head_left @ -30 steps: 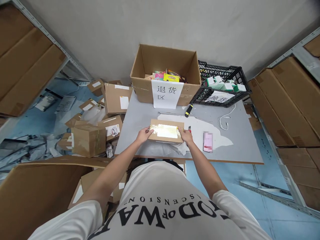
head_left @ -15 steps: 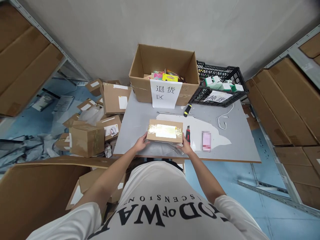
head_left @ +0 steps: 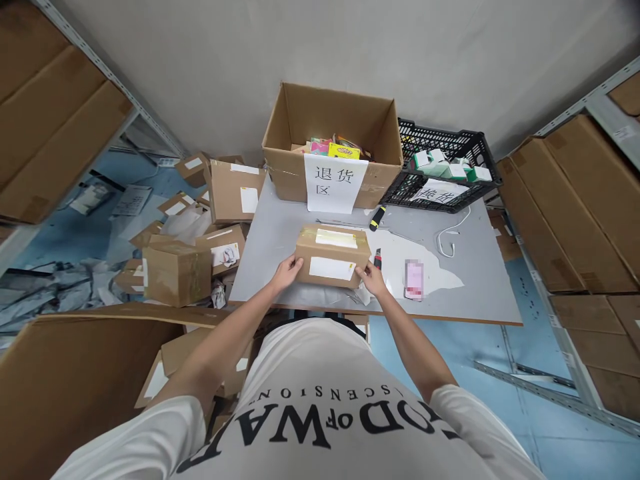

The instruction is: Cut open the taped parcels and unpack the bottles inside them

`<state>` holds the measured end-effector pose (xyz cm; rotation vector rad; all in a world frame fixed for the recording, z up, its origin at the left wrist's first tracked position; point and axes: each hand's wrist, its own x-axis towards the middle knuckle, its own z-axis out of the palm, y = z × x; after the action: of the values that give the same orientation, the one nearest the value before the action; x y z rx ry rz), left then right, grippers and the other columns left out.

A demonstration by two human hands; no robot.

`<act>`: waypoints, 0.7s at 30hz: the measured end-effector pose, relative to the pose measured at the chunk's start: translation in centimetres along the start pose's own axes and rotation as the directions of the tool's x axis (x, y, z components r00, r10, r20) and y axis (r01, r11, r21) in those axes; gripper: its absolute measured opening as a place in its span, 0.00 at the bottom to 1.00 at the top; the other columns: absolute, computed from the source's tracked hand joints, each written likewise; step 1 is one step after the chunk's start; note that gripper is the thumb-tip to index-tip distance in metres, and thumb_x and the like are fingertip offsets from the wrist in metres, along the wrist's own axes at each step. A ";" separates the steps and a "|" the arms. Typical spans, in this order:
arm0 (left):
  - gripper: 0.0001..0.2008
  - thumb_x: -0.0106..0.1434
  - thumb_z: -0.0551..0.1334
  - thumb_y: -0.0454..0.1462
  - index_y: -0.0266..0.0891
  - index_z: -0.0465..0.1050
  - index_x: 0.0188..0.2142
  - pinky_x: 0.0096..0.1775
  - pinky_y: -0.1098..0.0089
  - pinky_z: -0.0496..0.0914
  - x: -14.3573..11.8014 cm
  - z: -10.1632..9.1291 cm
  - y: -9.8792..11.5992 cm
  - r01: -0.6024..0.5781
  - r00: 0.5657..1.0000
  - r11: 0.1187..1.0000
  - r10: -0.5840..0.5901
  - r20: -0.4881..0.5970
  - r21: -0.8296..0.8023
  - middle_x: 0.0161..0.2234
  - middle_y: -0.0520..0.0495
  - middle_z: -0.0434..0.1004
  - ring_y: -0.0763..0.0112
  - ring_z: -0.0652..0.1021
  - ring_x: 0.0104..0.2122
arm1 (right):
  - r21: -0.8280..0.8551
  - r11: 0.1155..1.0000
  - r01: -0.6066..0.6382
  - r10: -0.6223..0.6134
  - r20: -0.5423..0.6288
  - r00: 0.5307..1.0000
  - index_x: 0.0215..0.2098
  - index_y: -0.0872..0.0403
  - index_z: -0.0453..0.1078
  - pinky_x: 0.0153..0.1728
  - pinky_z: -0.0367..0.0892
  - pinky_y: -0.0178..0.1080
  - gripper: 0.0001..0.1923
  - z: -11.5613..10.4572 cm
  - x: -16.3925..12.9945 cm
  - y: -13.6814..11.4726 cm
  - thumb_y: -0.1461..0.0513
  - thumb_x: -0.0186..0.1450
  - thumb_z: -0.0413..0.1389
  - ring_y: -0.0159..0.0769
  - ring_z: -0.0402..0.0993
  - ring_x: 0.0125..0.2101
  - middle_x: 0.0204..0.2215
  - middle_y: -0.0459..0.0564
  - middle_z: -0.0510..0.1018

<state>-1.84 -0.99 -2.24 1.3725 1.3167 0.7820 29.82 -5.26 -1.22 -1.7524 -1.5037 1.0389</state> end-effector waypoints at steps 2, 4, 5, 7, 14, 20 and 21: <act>0.31 0.55 0.59 0.55 0.35 0.72 0.50 0.49 0.64 0.68 0.9 -0.2 0.7 0.015 1.000 1.000 -0.014 0.021 -0.019 0.47 0.43 0.77 0.58 0.76 0.47 | -0.076 0.996 -0.047 0.044 -0.044 0.998 0.48 0.53 0.71 0.42 0.67 0.41 0.24 -0.7 0.9 -1.3 0.47 0.63 0.49 0.42 0.75 0.40 0.40 0.51 0.80; 0.31 0.54 0.60 0.55 0.36 0.74 0.48 0.49 0.64 0.68 1.7 -0.2 1.0 0.035 0.999 0.999 -0.034 0.030 -0.025 0.46 0.43 0.78 0.58 0.76 0.46 | -0.173 0.979 -0.110 0.101 -0.058 0.993 0.44 0.52 0.74 0.40 0.67 0.41 0.25 -1.3 1.7 -2.4 0.45 0.64 0.47 0.42 0.75 0.37 0.36 0.51 0.80; 0.30 0.54 0.61 0.55 0.36 0.75 0.47 0.48 0.64 0.68 2.0 -0.2 1.0 0.054 0.998 0.998 -0.054 0.022 -0.021 0.46 0.44 0.79 0.58 0.76 0.46 | -0.210 0.968 -0.138 0.129 -0.058 0.990 0.42 0.52 0.75 0.40 0.67 0.41 0.26 -1.5 2.1 -2.8 0.44 0.64 0.46 0.42 0.75 0.37 0.35 0.50 0.80; 0.28 0.54 0.61 0.54 0.37 0.77 0.45 0.48 0.64 0.68 2.6 -0.1 0.8 0.104 0.995 0.995 -0.104 -0.006 -0.009 0.44 0.45 0.80 0.57 0.76 0.46 | -0.262 0.945 -0.193 0.183 -0.061 0.981 0.42 0.52 0.76 0.41 0.66 0.41 0.27 -1.6 2.8 -3.2 0.43 0.64 0.45 0.43 0.75 0.38 0.35 0.51 0.80; 0.29 0.50 0.65 0.54 0.38 0.77 0.45 0.46 0.65 0.69 3.0 0.4 -0.2 0.196 0.981 0.978 -0.196 0.010 -0.074 0.41 0.45 0.81 0.57 0.77 0.45 | -0.286 0.885 -0.367 0.383 0.001 0.924 0.42 0.56 0.76 0.42 0.66 0.41 0.32 -0.7 4.0 -1.6 0.41 0.63 0.44 0.45 0.75 0.41 0.39 0.56 0.80; 0.39 0.45 0.66 0.57 0.35 0.72 0.51 0.46 0.63 0.71 2.6 0.8 -1.1 0.220 0.974 0.957 -0.206 0.093 -0.189 0.42 0.42 0.80 0.58 0.77 0.44 | -0.221 0.892 -0.395 0.405 0.001 0.914 0.41 0.55 0.77 0.44 0.67 0.39 0.32 -0.1 3.8 0.0 0.40 0.62 0.46 0.43 0.75 0.42 0.40 0.56 0.80; 0.40 0.45 0.66 0.58 0.35 0.72 0.52 0.45 0.62 0.71 2.6 0.8 -1.2 0.227 0.972 0.953 -0.210 0.105 -0.201 0.42 0.42 0.80 0.58 0.77 0.44 | -0.210 0.900 -0.382 0.390 -0.005 0.921 0.41 0.55 0.77 0.44 0.67 0.39 0.32 -0.1 3.8 0.1 0.40 0.62 0.46 0.43 0.75 0.42 0.40 0.56 0.80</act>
<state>-0.99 1.13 -4.10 1.0589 1.2568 0.6847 30.14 -1.55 -1.94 -2.2575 -1.3541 1.1409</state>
